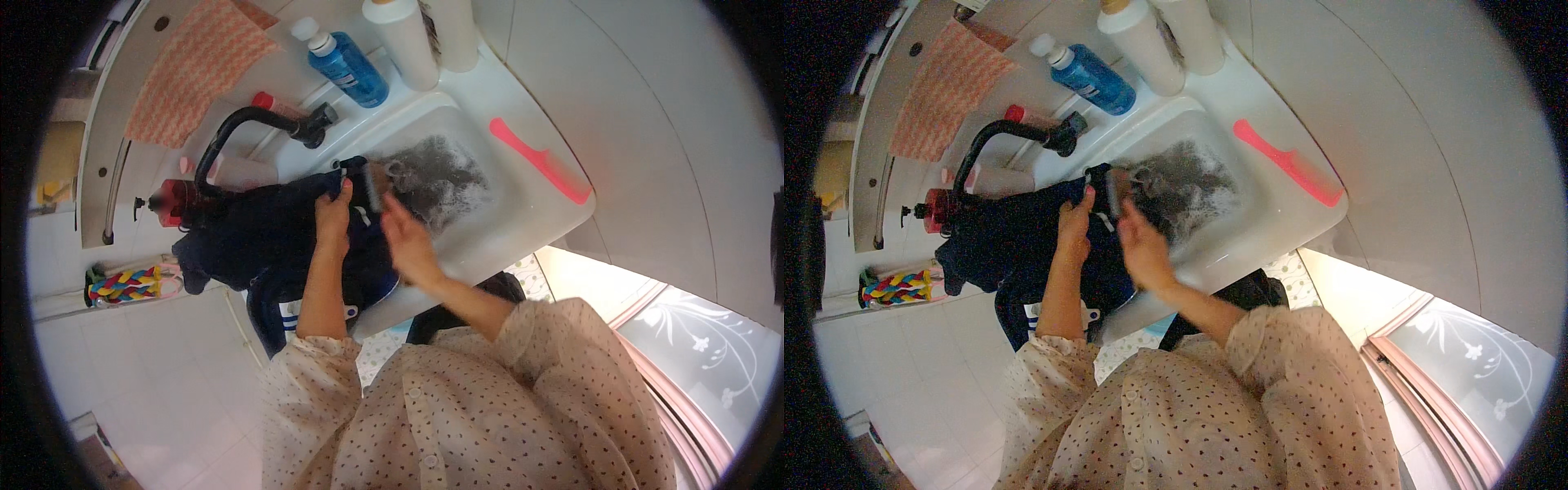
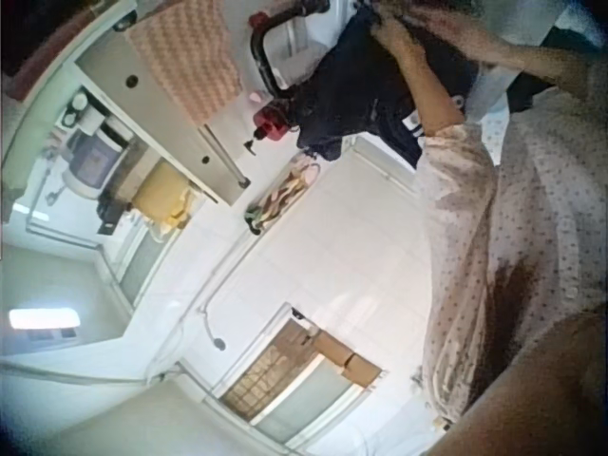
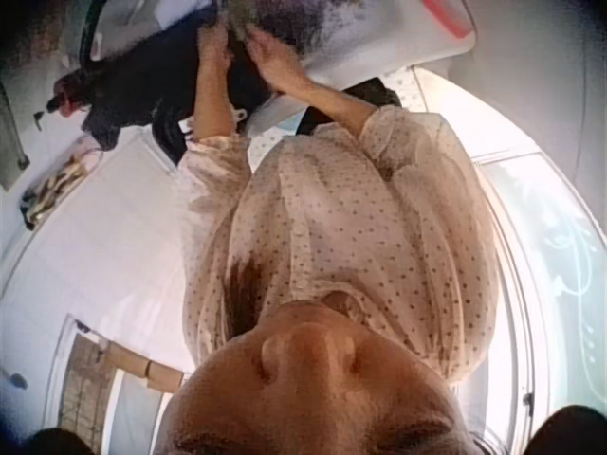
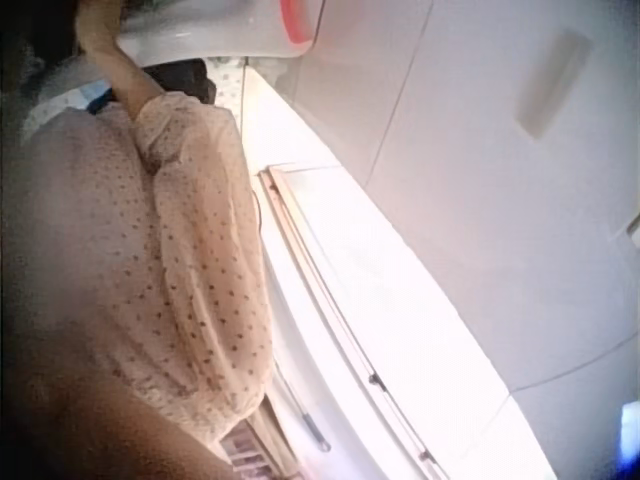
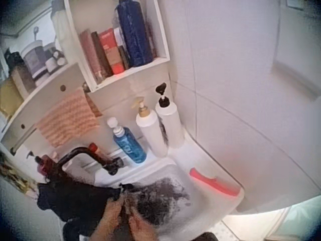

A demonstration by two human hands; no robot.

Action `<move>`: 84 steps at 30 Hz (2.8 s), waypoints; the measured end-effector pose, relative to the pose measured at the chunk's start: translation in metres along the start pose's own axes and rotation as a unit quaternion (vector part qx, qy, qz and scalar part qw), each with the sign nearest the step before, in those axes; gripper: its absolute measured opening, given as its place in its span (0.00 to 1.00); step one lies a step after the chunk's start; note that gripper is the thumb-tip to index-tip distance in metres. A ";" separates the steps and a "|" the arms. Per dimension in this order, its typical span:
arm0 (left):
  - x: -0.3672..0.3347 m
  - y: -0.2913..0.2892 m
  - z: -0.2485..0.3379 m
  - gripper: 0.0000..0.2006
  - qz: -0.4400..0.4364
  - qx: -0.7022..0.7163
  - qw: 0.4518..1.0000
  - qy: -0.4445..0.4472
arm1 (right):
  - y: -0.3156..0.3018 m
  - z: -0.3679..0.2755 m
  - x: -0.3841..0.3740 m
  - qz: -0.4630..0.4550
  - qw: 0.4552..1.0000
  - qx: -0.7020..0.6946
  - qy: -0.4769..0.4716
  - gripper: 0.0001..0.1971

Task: The person scrubs a blue backpack with a brush in a sink filled with soapy water. They repeatedly scrub the exterior and interior surfaces, turning the bag over to clean different sides.

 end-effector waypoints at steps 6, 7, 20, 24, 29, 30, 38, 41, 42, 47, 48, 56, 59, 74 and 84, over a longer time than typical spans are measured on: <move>0.001 0.020 0.002 0.44 -0.047 0.121 0.991 -0.029 | -0.010 0.000 -0.047 -0.050 0.983 0.150 0.094 0.23; -0.009 0.016 0.001 0.43 -0.071 0.180 0.981 -0.006 | 0.005 -0.005 -0.021 -0.076 0.987 0.129 0.066 0.23; -0.017 0.016 -0.016 0.34 -0.113 0.220 0.969 -0.015 | -0.027 0.031 -0.034 -0.107 0.944 0.285 0.130 0.23; -0.002 0.002 0.008 0.39 -0.107 0.180 0.977 0.033 | -0.078 0.071 -0.072 -0.016 0.922 0.351 0.162 0.23; -0.035 -0.005 -0.013 0.45 -0.130 0.175 0.976 0.021 | 0.004 0.057 -0.008 0.046 0.988 0.131 -0.063 0.20; -0.032 -0.006 -0.018 0.46 -0.131 0.184 0.974 0.019 | 0.015 0.033 0.011 -0.036 0.994 0.098 0.026 0.22; 0.001 -0.005 -0.004 0.46 -0.070 0.156 0.985 0.028 | 0.012 0.023 0.022 -0.137 0.974 0.112 0.142 0.23; 0.004 0.018 -0.007 0.48 -0.090 0.112 0.989 0.025 | 0.009 0.100 -0.030 -0.045 0.977 0.178 0.106 0.23; 0.016 0.022 0.003 0.49 -0.096 0.097 0.990 0.044 | 0.005 0.110 -0.062 -0.031 0.974 0.196 0.109 0.23; -0.015 -0.016 -0.016 0.54 -0.150 0.191 0.970 0.025 | -0.007 0.065 -0.033 -0.160 0.963 0.038 0.213 0.24; -0.005 -0.007 -0.008 0.53 -0.148 0.174 0.973 0.025 | -0.007 0.081 -0.041 -0.162 0.968 0.085 0.172 0.23; 0.030 -0.001 0.005 0.49 -0.096 0.154 0.983 0.036 | -0.057 0.051 -0.089 -0.282 0.812 0.499 0.113 0.21; 0.049 -0.020 0.038 0.28 -0.145 0.040 0.987 0.054 | -0.077 0.041 -0.079 -0.262 0.899 0.311 0.163 0.21; 0.131 -0.178 0.077 0.34 0.307 -0.502 0.670 0.453 | -0.010 -0.048 0.028 -0.248 0.921 0.301 0.010 0.22; 0.161 -0.081 0.086 0.21 0.259 -0.453 0.630 0.575 | -0.074 -0.089 0.013 -0.276 0.914 0.074 0.288 0.21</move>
Point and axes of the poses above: each hand's wrist, its own x-axis away from the middle knuckle, its own y-axis out of the palm, z = x × y, the point moved 4 cm from there along -x, towards the middle knuckle, and after that the axes turned 8 degrees about -z, right-handed, at the moved point
